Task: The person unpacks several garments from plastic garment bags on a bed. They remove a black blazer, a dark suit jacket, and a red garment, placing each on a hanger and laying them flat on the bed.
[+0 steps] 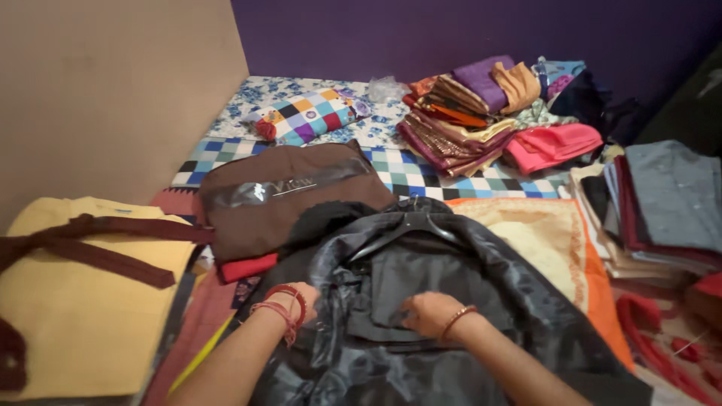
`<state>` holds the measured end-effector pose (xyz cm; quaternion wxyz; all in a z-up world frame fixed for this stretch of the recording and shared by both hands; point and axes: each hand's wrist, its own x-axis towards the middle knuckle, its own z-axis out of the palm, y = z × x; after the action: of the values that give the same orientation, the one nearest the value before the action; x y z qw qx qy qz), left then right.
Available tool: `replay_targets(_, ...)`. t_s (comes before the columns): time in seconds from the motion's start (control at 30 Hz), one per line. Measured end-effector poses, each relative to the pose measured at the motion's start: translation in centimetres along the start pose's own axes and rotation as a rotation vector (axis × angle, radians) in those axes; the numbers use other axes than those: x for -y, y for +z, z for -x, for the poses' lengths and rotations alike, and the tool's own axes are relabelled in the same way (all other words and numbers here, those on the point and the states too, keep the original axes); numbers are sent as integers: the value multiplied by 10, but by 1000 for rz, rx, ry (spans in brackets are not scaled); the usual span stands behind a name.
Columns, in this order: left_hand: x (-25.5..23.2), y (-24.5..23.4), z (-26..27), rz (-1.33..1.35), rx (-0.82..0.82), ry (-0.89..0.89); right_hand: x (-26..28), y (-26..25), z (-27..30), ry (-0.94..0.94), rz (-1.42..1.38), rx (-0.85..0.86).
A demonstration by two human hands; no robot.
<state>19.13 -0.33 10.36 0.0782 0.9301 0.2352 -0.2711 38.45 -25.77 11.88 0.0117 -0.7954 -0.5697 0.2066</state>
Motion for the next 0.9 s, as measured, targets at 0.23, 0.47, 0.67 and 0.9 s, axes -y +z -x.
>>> replay_targets(0.23,91,-2,-15,-71,-138,124,102,-18,-54,28,16,81)
replay_targets(0.47,153,-25,-49,-7,-230,209,146,-19,-134,9,-13,56)
replay_targets(0.67,194,-24,-104,28,-138,39,148,-16,-209,-92,160,-83)
replay_targets(0.9,248,14,-198,455,-421,-508,135,-23,-279,-152,139,-208)
